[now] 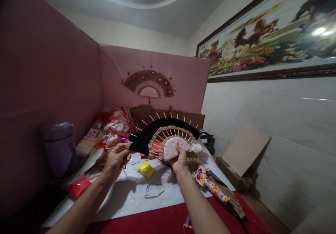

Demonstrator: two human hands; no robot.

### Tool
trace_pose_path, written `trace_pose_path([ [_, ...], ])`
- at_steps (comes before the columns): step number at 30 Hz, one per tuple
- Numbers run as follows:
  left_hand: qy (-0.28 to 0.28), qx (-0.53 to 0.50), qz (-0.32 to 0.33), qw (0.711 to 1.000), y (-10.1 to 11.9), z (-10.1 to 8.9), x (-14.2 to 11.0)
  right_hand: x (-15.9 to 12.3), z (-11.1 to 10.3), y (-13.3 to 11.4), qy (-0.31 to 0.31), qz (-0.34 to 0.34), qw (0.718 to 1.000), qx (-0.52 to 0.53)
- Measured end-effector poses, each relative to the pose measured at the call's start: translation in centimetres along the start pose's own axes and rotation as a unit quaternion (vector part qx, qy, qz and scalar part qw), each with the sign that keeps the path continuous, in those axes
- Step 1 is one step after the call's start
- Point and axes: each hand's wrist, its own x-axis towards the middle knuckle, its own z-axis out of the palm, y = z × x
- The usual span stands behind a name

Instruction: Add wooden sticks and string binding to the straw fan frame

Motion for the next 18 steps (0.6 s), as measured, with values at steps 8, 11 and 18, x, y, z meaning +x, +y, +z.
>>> trace_pose_path([
  [8, -0.016, -0.022, -0.02, 0.999, 0.3, 0.4, -0.6, -0.5, 0.6, -0.2, 0.044, 0.016, 0.998, 0.031],
  [11, -0.021, -0.024, -0.031, 0.999, 0.3, 0.3, -0.7, -0.8, 0.9, -0.2, 0.042, 0.015, 0.998, 0.035],
  [18, 0.005, -0.032, -0.027, 0.999, 0.7, 0.4, -0.7, -1.4, 1.5, 0.3, 0.033, 0.018, 0.998, 0.06],
])
